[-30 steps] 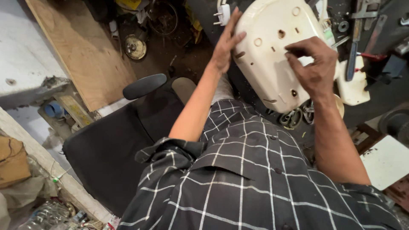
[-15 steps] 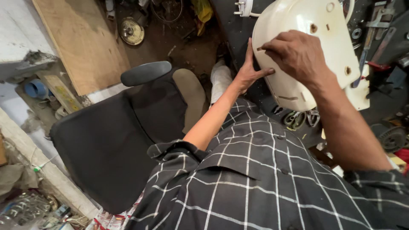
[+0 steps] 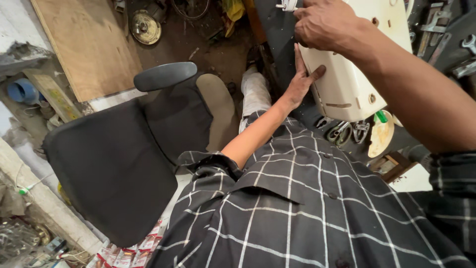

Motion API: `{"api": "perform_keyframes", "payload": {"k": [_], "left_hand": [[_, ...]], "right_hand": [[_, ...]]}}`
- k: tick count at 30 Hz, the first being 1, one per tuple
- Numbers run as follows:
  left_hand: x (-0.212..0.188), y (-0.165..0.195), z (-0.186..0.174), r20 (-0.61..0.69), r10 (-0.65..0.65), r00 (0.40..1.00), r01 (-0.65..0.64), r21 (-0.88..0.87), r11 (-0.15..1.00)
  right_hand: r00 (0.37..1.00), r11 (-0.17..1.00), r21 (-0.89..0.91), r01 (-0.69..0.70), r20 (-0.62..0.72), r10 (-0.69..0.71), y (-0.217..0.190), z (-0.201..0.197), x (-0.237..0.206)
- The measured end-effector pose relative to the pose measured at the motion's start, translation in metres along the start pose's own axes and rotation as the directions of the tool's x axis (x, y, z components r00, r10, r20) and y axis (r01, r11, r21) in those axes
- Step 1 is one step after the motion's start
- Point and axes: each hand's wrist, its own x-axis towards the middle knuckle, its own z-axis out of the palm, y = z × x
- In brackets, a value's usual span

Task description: The person retrieves currency from a drawer, then handles a white appliance casing, turning it over and using a screwdriver to remove screws from the bottom. They place the casing on the workbench and continue to manipulate it while searching for parts.

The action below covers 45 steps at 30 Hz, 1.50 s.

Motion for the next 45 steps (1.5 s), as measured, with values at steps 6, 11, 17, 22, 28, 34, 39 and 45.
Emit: {"api": "perform_keyframes", "payload": {"k": [6,11,17,22,28,34,39,45], "left_hand": [[-0.003,-0.008,0.012,-0.184,0.073,0.980,-0.049,0.129,0.990],[-0.013,-0.014,0.024,-0.319,-0.001,0.948,0.036,0.105,0.994],[-0.012,-0.009,0.028,-0.250,-0.057,0.967,0.097,0.150,0.984],[-0.008,-0.012,0.032,-0.280,-0.013,0.960,0.081,0.234,0.969],[-0.008,-0.019,0.029,-0.259,0.015,0.966,0.050,0.244,0.969],[-0.008,-0.016,0.030,-0.232,0.083,0.969,-0.031,0.218,0.976],[-0.007,-0.010,0.029,-0.223,0.050,0.973,0.006,0.246,0.969],[-0.009,-0.011,0.033,-0.236,0.195,0.952,-0.073,0.443,0.894]], "right_hand": [[0.991,0.991,-0.125,0.052,0.133,-0.036,-0.008,-0.002,0.032],[0.941,0.986,-0.153,0.060,0.338,-0.005,-0.019,-0.015,0.046],[0.917,0.999,-0.040,-0.026,0.397,0.040,-0.020,-0.022,0.058],[0.929,0.993,-0.020,0.116,0.357,-0.101,-0.008,-0.016,0.050],[0.933,0.961,-0.115,0.252,0.293,-0.209,0.000,-0.006,0.044],[0.933,0.965,-0.108,0.238,0.302,-0.197,0.005,0.010,0.048],[0.979,0.981,-0.091,0.174,0.126,-0.162,0.023,0.023,0.028],[0.972,0.974,0.227,-0.020,-0.224,0.072,0.039,0.020,-0.046]]}}
